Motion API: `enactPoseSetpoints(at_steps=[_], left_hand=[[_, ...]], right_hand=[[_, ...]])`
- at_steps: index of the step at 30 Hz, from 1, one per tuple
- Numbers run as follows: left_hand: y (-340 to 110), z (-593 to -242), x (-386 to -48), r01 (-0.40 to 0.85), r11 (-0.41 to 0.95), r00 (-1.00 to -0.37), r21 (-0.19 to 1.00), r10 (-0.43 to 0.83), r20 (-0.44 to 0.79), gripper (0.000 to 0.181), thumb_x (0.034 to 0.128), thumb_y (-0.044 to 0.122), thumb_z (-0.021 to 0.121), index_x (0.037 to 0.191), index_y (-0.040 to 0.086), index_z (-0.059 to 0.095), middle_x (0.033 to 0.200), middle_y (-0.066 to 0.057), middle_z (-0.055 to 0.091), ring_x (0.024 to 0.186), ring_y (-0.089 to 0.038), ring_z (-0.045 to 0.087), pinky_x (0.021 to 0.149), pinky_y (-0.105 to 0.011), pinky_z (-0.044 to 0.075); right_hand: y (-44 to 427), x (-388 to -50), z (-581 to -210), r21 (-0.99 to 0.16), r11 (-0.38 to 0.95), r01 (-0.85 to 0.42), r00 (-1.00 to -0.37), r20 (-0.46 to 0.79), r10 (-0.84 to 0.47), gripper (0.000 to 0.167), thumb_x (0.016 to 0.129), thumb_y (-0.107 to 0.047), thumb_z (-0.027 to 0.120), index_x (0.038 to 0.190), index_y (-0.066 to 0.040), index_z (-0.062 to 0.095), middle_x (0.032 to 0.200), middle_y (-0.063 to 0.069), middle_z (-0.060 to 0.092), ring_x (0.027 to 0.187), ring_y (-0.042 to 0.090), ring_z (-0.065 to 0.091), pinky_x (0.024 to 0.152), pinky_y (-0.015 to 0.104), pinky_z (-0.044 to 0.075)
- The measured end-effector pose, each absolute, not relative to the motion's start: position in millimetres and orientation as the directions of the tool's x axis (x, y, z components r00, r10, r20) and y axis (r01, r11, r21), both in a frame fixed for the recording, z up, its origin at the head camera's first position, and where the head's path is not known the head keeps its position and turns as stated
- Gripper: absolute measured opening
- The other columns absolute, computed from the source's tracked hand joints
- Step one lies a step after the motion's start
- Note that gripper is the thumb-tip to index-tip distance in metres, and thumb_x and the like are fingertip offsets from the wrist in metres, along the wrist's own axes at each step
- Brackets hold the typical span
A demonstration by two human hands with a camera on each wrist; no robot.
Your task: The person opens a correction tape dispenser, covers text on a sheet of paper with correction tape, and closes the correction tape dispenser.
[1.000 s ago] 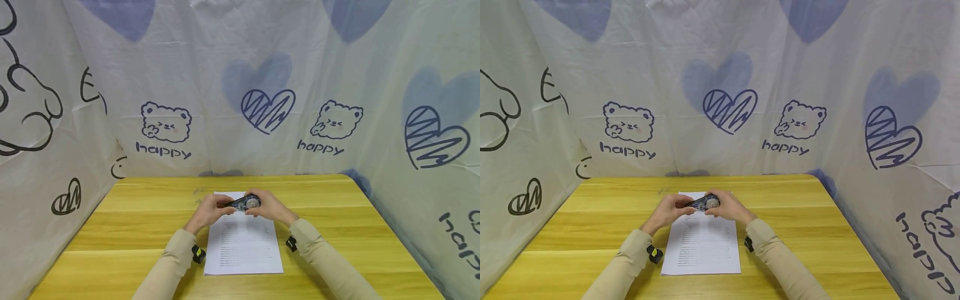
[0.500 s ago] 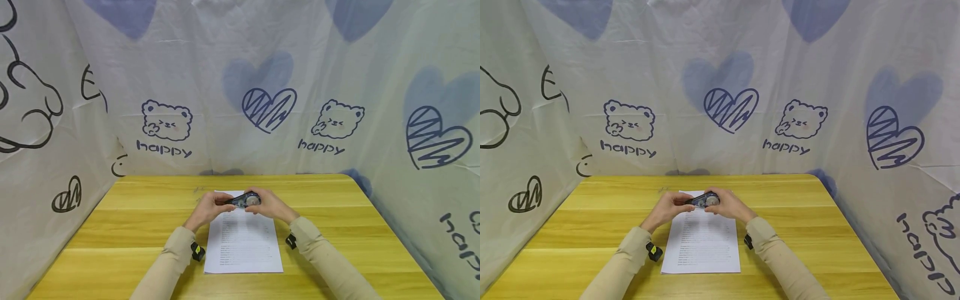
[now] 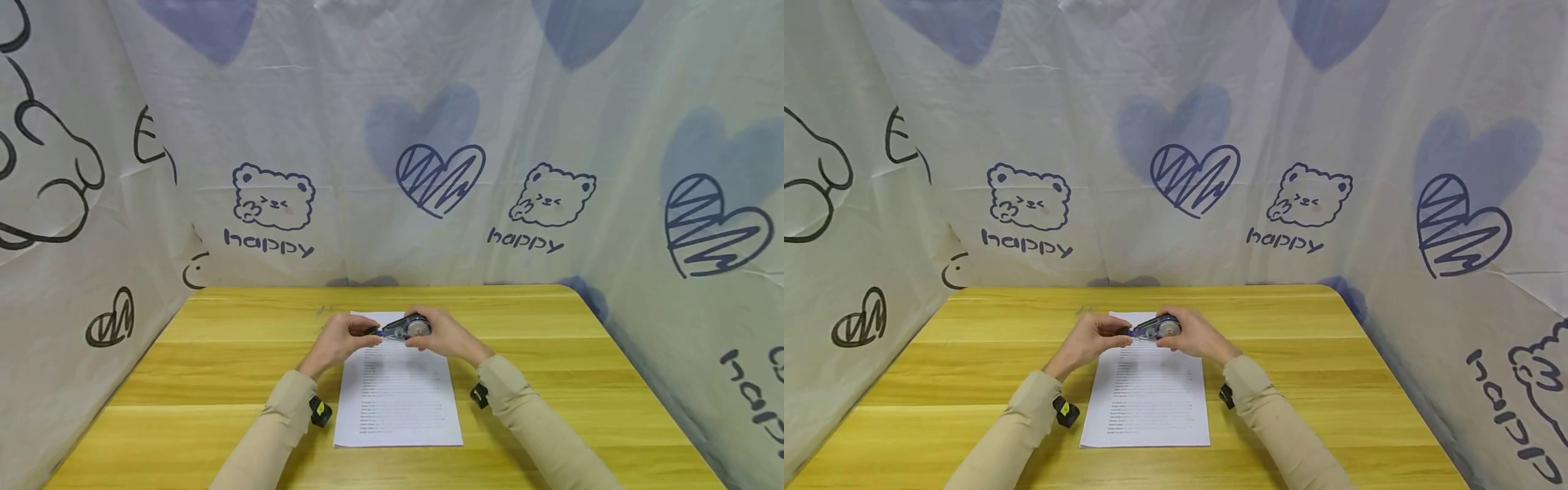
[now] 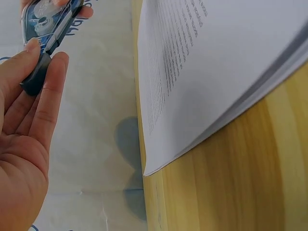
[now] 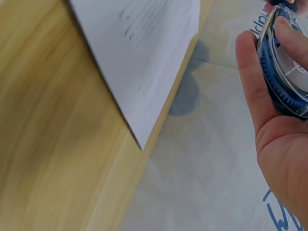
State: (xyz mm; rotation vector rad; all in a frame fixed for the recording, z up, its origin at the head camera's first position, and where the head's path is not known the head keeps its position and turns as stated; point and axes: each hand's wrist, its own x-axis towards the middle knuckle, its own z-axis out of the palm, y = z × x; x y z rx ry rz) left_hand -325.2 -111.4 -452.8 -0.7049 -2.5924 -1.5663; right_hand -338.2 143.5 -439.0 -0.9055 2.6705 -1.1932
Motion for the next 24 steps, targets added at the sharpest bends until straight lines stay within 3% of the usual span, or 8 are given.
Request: enactPoseSetpoints(at_steps=[11,18,24], left_hand=[[-113.9,-455.1,-326.3,0.376,0.402,-0.909,0.835,0.334,0.249,0.03,0.0848,0.02,0.077,0.111,0.005,0.074,0.103,-0.007,0.074,0.086,-0.014,0.07,0.073,-0.027,0.058],[-116.6,-455.9,-330.1,0.35,0.415,-0.93,0.84,0.261,0.258,0.03,0.0893,0.015,0.072,0.118,0.006,0.071,0.097,-0.006,0.074,0.087,-0.03,0.07,0.07,-0.032,0.057],[-116.8,-458.5,-335.5,0.435,0.547,-0.9,0.715,0.283,0.331,0.025,0.089,0.012,0.072,0.113,0.006,0.072,0.091,-0.003,0.072,0.078,-0.013,0.063,0.067,-0.025,0.052]], right_hand=[[148.4,-339.8,-438.7,-0.706,0.545,-0.452,-0.845,0.143,-0.516,0.045,0.087,-0.018,0.076,0.127,-0.013,0.056,0.108,0.014,0.066,0.07,0.015,0.066,0.064,0.029,0.057],[152.3,-347.5,-439.4,-0.749,0.541,-0.382,-0.875,0.106,-0.472,0.047,0.089,-0.016,0.074,0.131,-0.015,0.054,0.112,0.015,0.063,0.075,0.023,0.068,0.071,0.046,0.059],[149.5,-358.6,-443.3,-0.74,0.565,-0.364,-0.88,0.075,-0.469,0.047,0.091,-0.016,0.071,0.135,-0.014,0.051,0.114,0.015,0.063,0.074,0.018,0.068,0.071,0.043,0.059]])
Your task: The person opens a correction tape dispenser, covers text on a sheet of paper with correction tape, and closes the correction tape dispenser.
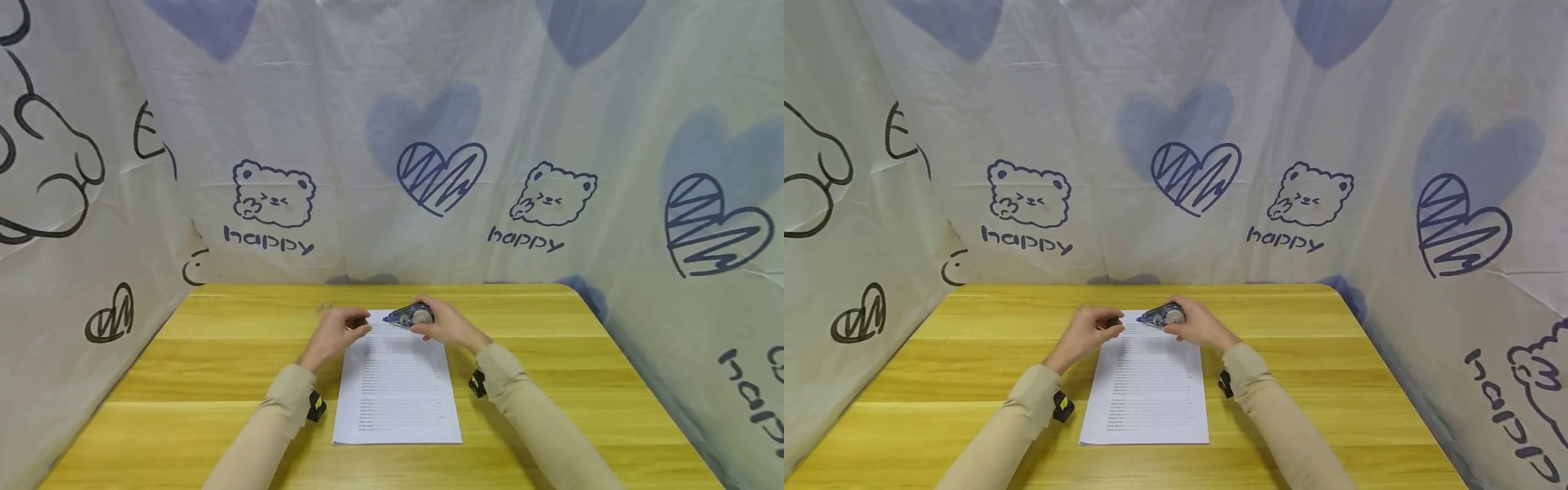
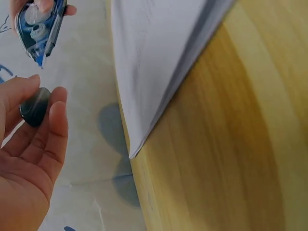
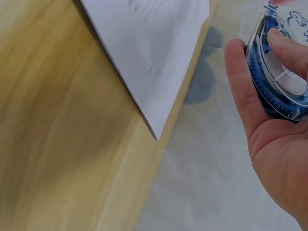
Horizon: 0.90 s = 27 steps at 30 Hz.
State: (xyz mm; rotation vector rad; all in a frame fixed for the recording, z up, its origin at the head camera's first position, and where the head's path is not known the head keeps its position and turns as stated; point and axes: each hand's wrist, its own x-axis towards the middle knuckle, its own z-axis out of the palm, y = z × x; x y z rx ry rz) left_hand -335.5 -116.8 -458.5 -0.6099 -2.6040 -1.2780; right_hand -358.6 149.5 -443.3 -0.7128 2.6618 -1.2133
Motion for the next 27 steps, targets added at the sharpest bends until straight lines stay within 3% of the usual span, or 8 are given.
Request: enactPoseSetpoints(at_steps=[6,10,15,20,27], left_hand=[[-117.1,-459.7,-340.9,0.445,0.596,-0.895,0.668,0.3,0.329,0.022,0.0908,0.008,0.067,0.112,0.004,0.072,0.091,-0.009,0.072,0.073,-0.013,0.059,0.063,-0.027,0.049],[-117.7,-461.2,-345.7,0.435,0.643,-0.9,0.631,0.277,0.337,0.017,0.0876,0.003,0.066,0.103,0.004,0.073,0.093,-0.008,0.072,0.078,-0.015,0.061,0.071,-0.03,0.053],[-116.7,-464.5,-349.4,0.405,0.68,-0.914,0.611,0.275,0.299,0.012,0.0899,0.007,0.066,0.098,0.003,0.073,0.092,-0.007,0.071,0.076,-0.015,0.06,0.07,-0.032,0.051],[-114.1,-465.5,-349.7,0.379,0.687,-0.925,0.62,0.279,0.256,0.013,0.0943,0.01,0.062,0.099,0.003,0.072,0.09,-0.006,0.069,0.072,-0.014,0.055,0.067,-0.03,0.047],[-112.4,-466.2,-347.0,0.358,0.706,-0.932,0.611,0.304,0.196,0.013,0.0952,0.012,0.062,0.099,0.004,0.072,0.091,-0.006,0.07,0.074,-0.015,0.056,0.068,-0.031,0.048]], right_hand=[[141.3,-367.1,-442.2,-0.745,0.572,-0.342,-0.88,0.041,-0.473,0.046,0.093,-0.011,0.067,0.135,-0.012,0.048,0.116,0.017,0.06,0.08,0.026,0.068,0.071,0.042,0.06],[136.8,-369.8,-441.6,-0.766,0.553,-0.328,-0.871,0.018,-0.491,0.045,0.094,-0.007,0.065,0.134,-0.01,0.045,0.116,0.019,0.058,0.085,0.033,0.067,0.073,0.044,0.06],[136.7,-373.3,-445.0,-0.769,0.545,-0.333,-0.866,0.021,-0.499,0.047,0.093,-0.005,0.064,0.137,-0.008,0.046,0.122,0.023,0.057,0.087,0.038,0.067,0.073,0.044,0.06],[136.8,-375.2,-447.5,-0.763,0.55,-0.339,-0.87,0.032,-0.492,0.048,0.093,-0.007,0.066,0.138,-0.011,0.049,0.125,0.021,0.058,0.085,0.034,0.068,0.073,0.043,0.059],[134.1,-374.6,-451.8,-0.726,0.586,-0.36,-0.877,0.05,-0.477,0.049,0.091,-0.012,0.069,0.137,-0.016,0.054,0.125,0.015,0.06,0.084,0.019,0.065,0.071,0.031,0.057]])
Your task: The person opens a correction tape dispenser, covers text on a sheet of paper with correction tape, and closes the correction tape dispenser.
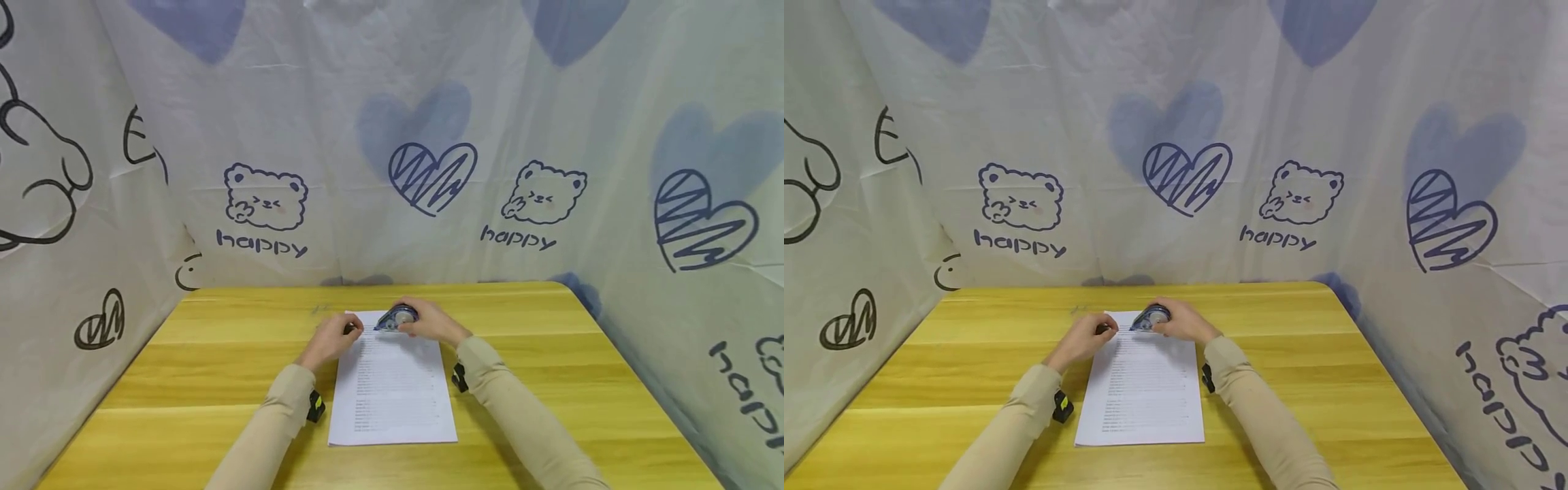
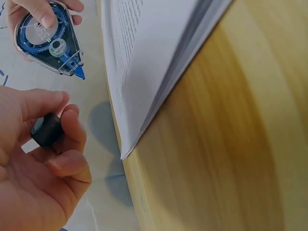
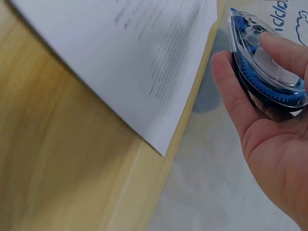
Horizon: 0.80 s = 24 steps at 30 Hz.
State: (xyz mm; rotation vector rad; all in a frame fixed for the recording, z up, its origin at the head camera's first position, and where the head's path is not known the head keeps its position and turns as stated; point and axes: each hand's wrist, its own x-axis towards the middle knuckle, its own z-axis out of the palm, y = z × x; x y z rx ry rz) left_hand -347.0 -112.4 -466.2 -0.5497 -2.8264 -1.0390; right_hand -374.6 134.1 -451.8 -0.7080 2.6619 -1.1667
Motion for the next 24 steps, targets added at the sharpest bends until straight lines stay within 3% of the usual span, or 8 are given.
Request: enactPoseSetpoints(at_steps=[5,11,18,24], left_hand=[[-113.5,-466.6,-345.6,0.367,0.729,-0.925,0.578,0.354,0.141,0.018,0.0993,0.014,0.055,0.101,0.005,0.07,0.094,-0.008,0.07,0.075,-0.016,0.055,0.068,-0.032,0.046],[-111.9,-466.4,-348.6,0.413,0.73,-0.905,0.545,0.394,0.159,0.024,0.0991,0.005,0.05,0.104,0.003,0.073,0.103,-0.011,0.071,0.077,-0.017,0.055,0.071,-0.032,0.045],[-109.3,-462.2,-350.7,0.399,0.747,-0.913,0.531,0.375,0.159,0.031,0.099,-0.001,0.043,0.108,0.002,0.072,0.115,-0.012,0.07,0.087,-0.021,0.056,0.079,-0.037,0.046],[-110.9,-465.5,-352.7,0.436,0.775,-0.898,0.457,0.409,0.164,0.025,0.0977,0.004,0.054,0.117,-0.005,0.067,0.107,-0.017,0.071,0.091,-0.026,0.064,0.084,-0.042,0.053]], right_hand=[[130.7,-376.4,-453.4,-0.723,0.591,-0.359,-0.878,0.046,-0.477,0.048,0.092,-0.019,0.069,0.138,-0.016,0.054,0.124,0.012,0.061,0.082,0.015,0.066,0.072,0.03,0.057],[126.1,-381.1,-452.5,-0.737,0.587,-0.335,-0.888,0.04,-0.457,0.046,0.095,-0.025,0.066,0.139,-0.017,0.054,0.123,0.01,0.064,0.087,0.022,0.069,0.077,0.035,0.058],[118.0,-386.1,-450.6,-0.744,0.572,-0.344,-0.897,0.081,-0.434,0.038,0.095,-0.023,0.066,0.131,-0.015,0.06,0.119,0.009,0.065,0.096,0.023,0.068,0.081,0.04,0.059],[112.2,-389.3,-450.4,-0.727,0.592,-0.348,-0.909,0.108,-0.402,0.036,0.094,-0.023,0.068,0.127,-0.012,0.061,0.115,0.01,0.067,0.09,0.026,0.07,0.075,0.034,0.059]])
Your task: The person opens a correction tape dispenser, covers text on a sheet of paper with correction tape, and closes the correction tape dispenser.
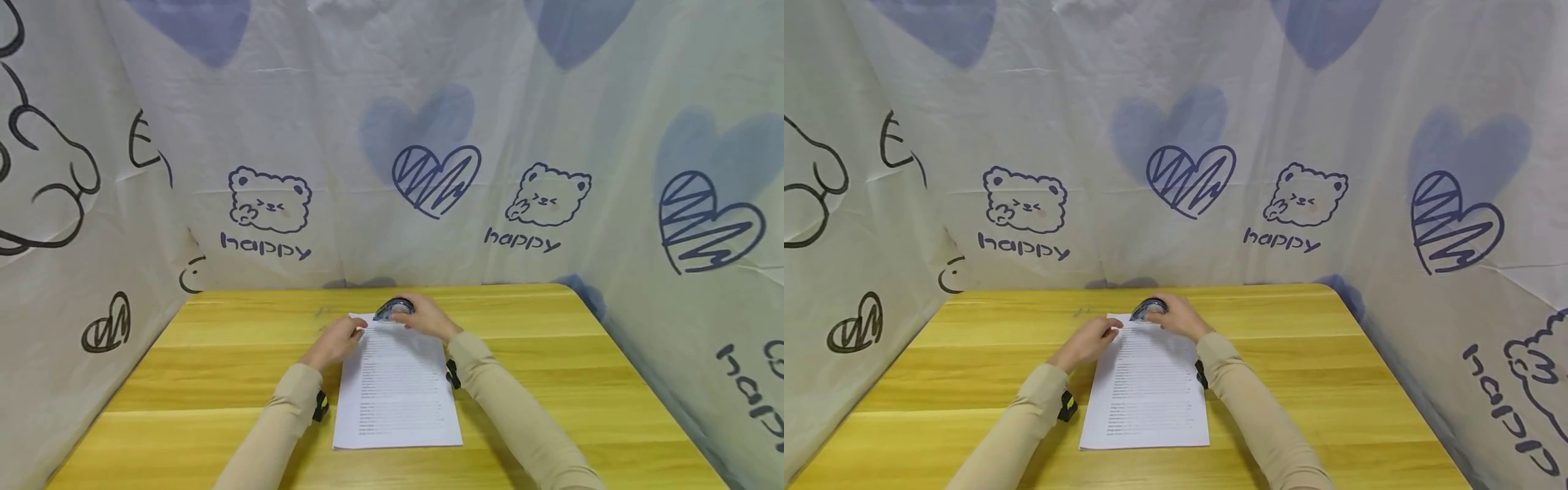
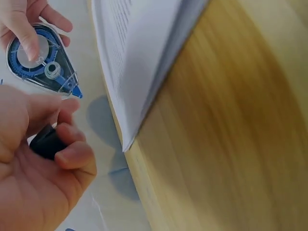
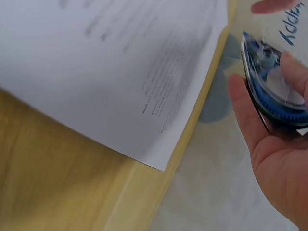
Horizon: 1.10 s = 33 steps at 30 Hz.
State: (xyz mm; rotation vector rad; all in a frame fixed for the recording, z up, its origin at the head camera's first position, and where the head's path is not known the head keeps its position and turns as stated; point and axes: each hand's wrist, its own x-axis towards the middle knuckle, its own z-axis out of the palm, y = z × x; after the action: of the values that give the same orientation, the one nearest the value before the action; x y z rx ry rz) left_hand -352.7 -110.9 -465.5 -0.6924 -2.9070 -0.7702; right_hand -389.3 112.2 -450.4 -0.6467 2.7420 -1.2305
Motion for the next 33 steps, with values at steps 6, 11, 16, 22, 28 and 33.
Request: enactPoseSetpoints(at_steps=[6,11,16,22,28,33], left_hand=[[-113.8,-469.5,-352.2,0.424,0.8,-0.893,0.425,0.446,0.052,0.055,0.0963,0.021,0.063,0.138,-0.011,0.047,0.104,-0.022,0.065,0.088,-0.026,0.062,0.082,-0.043,0.054],[-113.4,-471.9,-351.9,0.389,0.819,-0.897,0.423,0.44,-0.027,0.064,0.0994,0.029,0.058,0.146,-0.009,0.036,0.136,-0.035,0.048,0.123,-0.04,0.053,0.106,-0.051,0.042],[-111.7,-474.6,-351.7,0.328,0.853,-0.91,0.407,0.401,-0.108,0.076,0.0967,0.039,0.06,0.15,-0.006,0.03,0.15,-0.036,0.031,0.14,-0.044,0.035,0.116,-0.053,0.03],[-111.0,-478.0,-349.7,0.307,0.878,-0.907,0.366,0.386,-0.166,0.086,0.0929,0.045,0.064,0.149,-0.01,0.03,0.152,-0.035,0.028,0.143,-0.043,0.03,0.118,-0.051,0.028],[-113.2,-479.7,-349.3,0.308,0.878,-0.901,0.365,0.393,-0.185,0.085,0.0914,0.043,0.067,0.147,-0.011,0.032,0.152,-0.034,0.029,0.142,-0.043,0.031,0.117,-0.051,0.029],[-114.3,-477.7,-349.7,0.289,0.882,-0.897,0.372,0.385,-0.215,0.092,0.0876,0.047,0.071,0.149,-0.01,0.03,0.153,-0.033,0.028,0.142,-0.041,0.031,0.118,-0.05,0.028]], right_hand=[[108.3,-390.4,-454.3,-0.689,0.622,-0.371,-0.912,0.147,-0.382,0.036,0.092,-0.02,0.07,0.124,-0.008,0.062,0.11,0.012,0.069,0.077,0.019,0.069,0.067,0.028,0.057],[105.3,-389.8,-456.4,-0.769,0.555,-0.317,-0.923,0.116,-0.366,0.04,0.09,-0.014,0.071,0.127,-0.004,0.061,0.109,0.017,0.068,0.083,0.031,0.071,0.071,0.038,0.06],[104.0,-390.7,-458.0,-0.807,0.531,-0.259,-0.939,0.081,-0.334,0.05,0.09,-0.015,0.072,0.135,-0.001,0.055,0.113,0.019,0.066,0.086,0.033,0.071,0.073,0.039,0.06],[104.1,-395.9,-461.1,-0.83,0.516,-0.211,-0.95,0.048,-0.31,0.051,0.091,-0.017,0.071,0.137,-0.002,0.053,0.117,0.018,0.065,0.093,0.032,0.07,0.078,0.039,0.06],[104.3,-400.6,-466.2,-0.811,0.529,-0.25,-0.943,0.08,-0.324,0.049,0.091,-0.017,0.071,0.134,0.0,0.055,0.114,0.017,0.066,0.088,0.023,0.069,0.077,0.035,0.059],[107.1,-403.1,-470.6,-0.774,0.585,-0.242,-0.952,0.074,-0.297,0.058,0.09,-0.022,0.072,0.139,0.001,0.051,0.119,0.019,0.064,0.082,0.019,0.069,0.075,0.032,0.058]])
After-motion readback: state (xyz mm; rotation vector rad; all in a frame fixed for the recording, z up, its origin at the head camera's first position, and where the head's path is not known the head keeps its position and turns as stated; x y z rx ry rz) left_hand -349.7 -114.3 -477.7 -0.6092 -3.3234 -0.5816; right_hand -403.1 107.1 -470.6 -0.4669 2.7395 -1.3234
